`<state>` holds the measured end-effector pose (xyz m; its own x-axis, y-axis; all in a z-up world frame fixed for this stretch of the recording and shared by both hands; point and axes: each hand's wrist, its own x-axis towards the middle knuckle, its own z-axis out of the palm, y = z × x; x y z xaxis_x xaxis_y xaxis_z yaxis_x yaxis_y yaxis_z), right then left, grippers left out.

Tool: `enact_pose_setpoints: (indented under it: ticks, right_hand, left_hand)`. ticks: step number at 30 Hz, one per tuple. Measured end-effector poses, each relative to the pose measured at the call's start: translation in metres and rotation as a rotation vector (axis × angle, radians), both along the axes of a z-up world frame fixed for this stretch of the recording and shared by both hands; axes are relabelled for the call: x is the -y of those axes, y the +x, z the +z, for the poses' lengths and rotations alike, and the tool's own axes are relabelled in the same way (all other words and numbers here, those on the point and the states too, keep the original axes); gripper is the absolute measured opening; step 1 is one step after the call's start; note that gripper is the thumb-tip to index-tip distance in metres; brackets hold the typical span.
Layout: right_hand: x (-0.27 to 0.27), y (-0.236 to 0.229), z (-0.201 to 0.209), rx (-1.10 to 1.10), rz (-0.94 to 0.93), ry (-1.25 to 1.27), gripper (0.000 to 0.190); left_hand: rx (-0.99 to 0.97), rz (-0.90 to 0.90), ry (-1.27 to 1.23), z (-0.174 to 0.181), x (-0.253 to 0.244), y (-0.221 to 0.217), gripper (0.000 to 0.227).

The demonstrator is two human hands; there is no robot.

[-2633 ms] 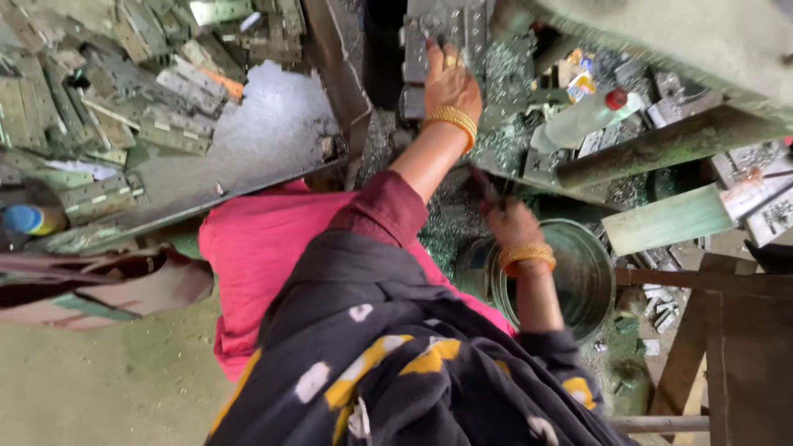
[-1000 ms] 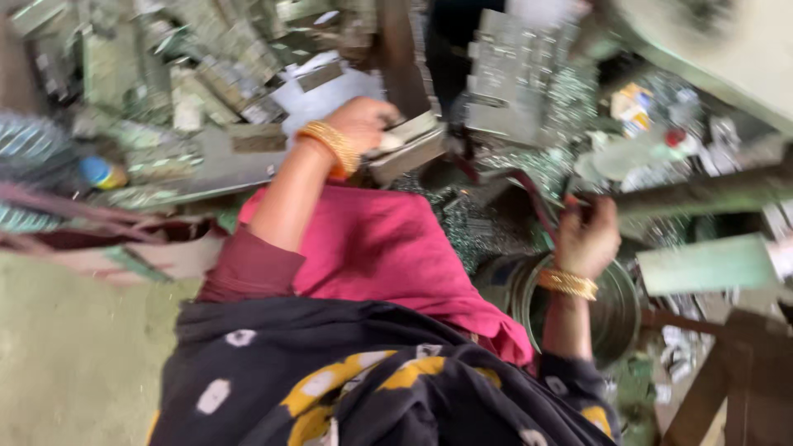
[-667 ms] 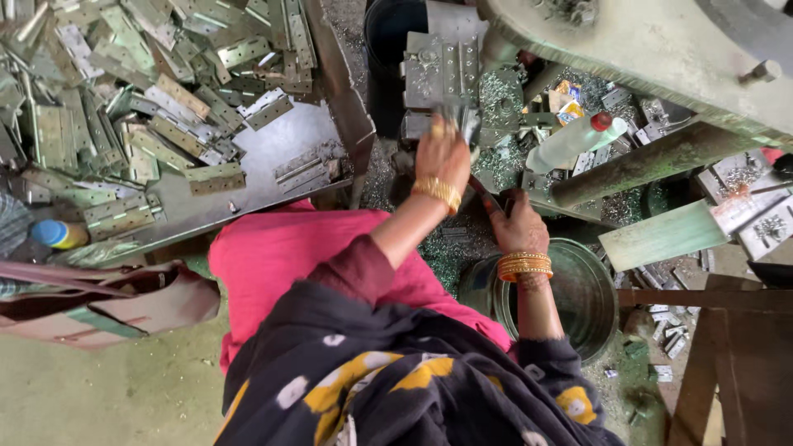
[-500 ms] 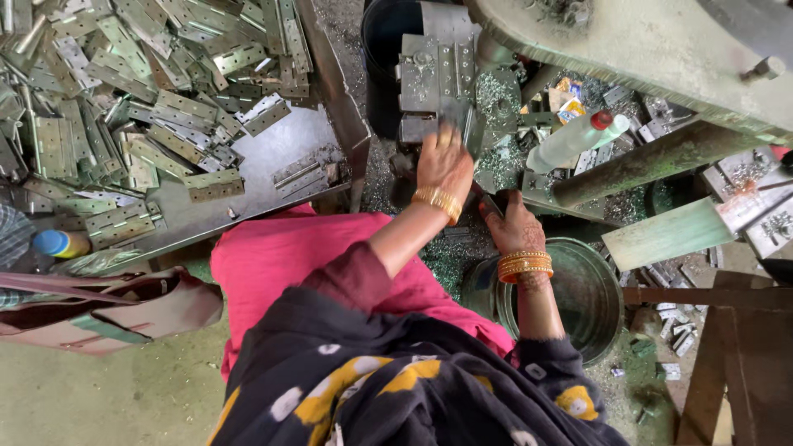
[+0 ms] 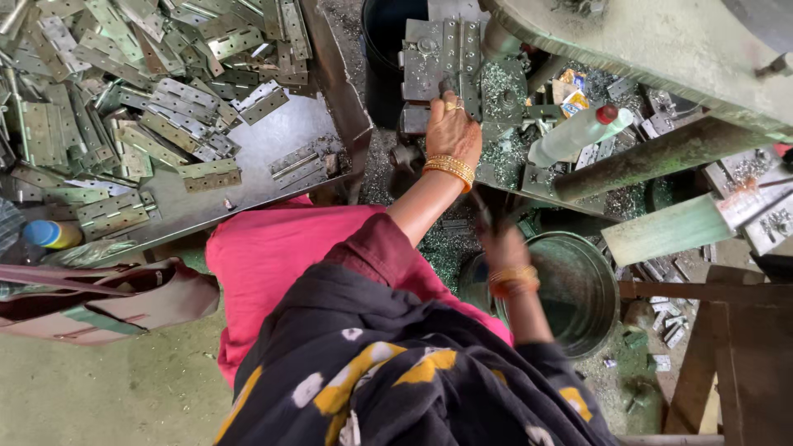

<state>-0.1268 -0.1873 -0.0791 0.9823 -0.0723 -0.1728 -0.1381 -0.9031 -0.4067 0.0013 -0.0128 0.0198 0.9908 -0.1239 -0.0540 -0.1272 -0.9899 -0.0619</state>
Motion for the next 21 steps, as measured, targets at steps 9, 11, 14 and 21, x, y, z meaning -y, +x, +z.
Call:
enact_pose_setpoints:
  ticks: [9,11,14,21]
  right_hand:
    - [0.033,0.020,-0.050,-0.058,-0.039,0.065,0.045]
    - [0.030,0.007,-0.061,-0.031,-0.037,0.117,0.044]
    - [0.029,-0.002,-0.065,0.061,-0.032,0.185,0.042]
    - [0.045,0.021,-0.059,-0.035,0.052,0.162,0.038]
  left_hand:
    - [0.225,-0.015,-0.143,-0.023,-0.012,0.000,0.036]
    - [0.173,-0.011,-0.134,-0.024,-0.010,-0.006,0.033]
    - [0.234,-0.007,-0.146,-0.016,-0.010,-0.006,0.034]
    - [0.131,-0.048,-0.167,-0.019,-0.015,0.013,0.032]
